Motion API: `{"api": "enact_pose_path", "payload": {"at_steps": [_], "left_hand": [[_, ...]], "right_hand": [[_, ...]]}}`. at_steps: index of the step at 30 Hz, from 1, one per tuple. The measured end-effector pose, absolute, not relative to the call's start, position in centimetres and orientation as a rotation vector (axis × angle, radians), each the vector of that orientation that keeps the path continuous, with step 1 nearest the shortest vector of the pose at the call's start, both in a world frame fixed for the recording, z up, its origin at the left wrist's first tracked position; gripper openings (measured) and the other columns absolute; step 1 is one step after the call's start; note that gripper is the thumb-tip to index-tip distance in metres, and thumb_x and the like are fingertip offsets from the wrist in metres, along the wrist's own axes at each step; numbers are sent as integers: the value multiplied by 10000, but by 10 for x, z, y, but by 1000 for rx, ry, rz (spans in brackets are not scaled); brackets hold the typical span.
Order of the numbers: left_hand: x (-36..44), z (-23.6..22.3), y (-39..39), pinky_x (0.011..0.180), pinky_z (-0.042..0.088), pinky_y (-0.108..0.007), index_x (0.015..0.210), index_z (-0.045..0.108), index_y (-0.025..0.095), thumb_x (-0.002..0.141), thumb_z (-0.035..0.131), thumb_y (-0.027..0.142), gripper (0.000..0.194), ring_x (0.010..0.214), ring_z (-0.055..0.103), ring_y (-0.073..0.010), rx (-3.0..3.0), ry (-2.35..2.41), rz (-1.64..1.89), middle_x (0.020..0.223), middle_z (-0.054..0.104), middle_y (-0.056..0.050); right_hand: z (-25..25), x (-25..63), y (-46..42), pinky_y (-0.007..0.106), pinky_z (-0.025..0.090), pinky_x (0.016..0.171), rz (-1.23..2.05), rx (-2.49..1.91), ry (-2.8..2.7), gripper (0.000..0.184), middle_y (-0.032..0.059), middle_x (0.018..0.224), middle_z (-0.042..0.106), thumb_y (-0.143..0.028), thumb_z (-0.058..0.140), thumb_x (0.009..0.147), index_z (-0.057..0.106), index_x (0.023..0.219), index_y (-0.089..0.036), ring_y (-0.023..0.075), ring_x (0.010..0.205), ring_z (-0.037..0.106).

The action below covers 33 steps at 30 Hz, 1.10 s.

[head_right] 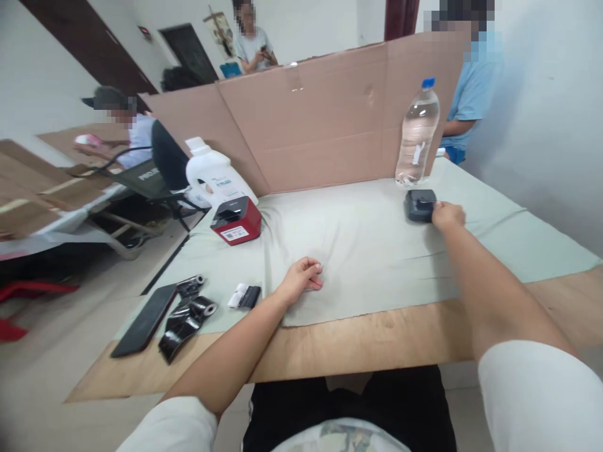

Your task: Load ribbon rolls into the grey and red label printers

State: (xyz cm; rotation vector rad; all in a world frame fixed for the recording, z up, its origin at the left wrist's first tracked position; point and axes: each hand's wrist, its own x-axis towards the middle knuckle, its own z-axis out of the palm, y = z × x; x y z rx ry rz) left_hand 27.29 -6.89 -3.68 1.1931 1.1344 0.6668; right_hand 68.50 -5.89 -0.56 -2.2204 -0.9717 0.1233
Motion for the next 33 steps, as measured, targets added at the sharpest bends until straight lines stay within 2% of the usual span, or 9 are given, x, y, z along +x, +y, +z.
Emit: {"api": "enact_pose_path", "payload": {"at_steps": [3,7,11,16,18,21,24,29,33], "left_hand": [[272,-39,-77,527,513,-252,855,567,178,763,697,298,199,517,580,-105,1444,1128,654,698,573,16],[262,-26,-73,680,510,-296,771,660,189,640,800,320,232,641,603,-150,1977,906,459,789,649,-34],[239,18,-23,795,497,-345,825,698,208,773,683,349,150,747,649,-219,2209,1088,431,833,698,-66],[182,84,76,1064,341,-451,1207,599,143,862,566,344,400,1266,477,-338,2493,1885,726,1317,574,-190],[157,98,105,1063,329,-473,1280,548,129,888,520,402,479,1300,450,-354,2395,2127,525,1353,548,-210],[133,100,128,987,395,-452,1204,598,96,935,380,501,533,1211,540,-365,2113,2290,231,1258,615,-233],[126,86,133,1001,383,-485,1165,622,85,862,458,618,635,1242,506,-406,1991,2386,114,1284,589,-257],[130,54,120,1015,346,-598,1331,498,107,650,576,798,974,1348,319,-500,1763,2448,353,1490,333,-271],[144,46,105,997,401,-536,1330,487,135,658,638,683,880,1316,353,-467,1666,2500,597,1466,353,-214]], "right_hand": [[-13,672,-65,519,344,938,43,-2313,-872,402,365,1170,527,-184,371,921,617,1157,30,372,1188,464],[-39,644,-81,500,325,958,-185,-2253,-1079,455,341,1285,486,-254,429,911,542,1282,-17,366,1245,395],[-57,626,-96,518,308,982,-414,-2194,-1348,476,284,1426,387,-355,477,895,530,1298,-106,395,1290,336],[-55,621,-98,490,310,1008,-445,-2239,-1435,461,258,1409,419,-366,431,909,548,1262,-93,395,1271,358],[-54,621,-97,488,320,998,-439,-2243,-1442,455,265,1388,435,-359,428,911,555,1248,-82,399,1271,369],[-56,623,-96,499,329,983,-431,-2215,-1451,425,266,1369,458,-350,434,905,568,1222,-101,407,1267,390],[-58,625,-95,491,330,981,-428,-2207,-1466,431,261,1371,468,-358,431,906,571,1220,-99,398,1254,396],[-57,626,-95,440,335,950,-414,-2248,-1488,448,265,1346,488,-340,449,909,573,1235,-59,370,1198,393],[-54,622,-95,413,338,911,-397,-2268,-1497,444,266,1280,527,-323,465,913,580,1233,-37,352,1127,424]]}}
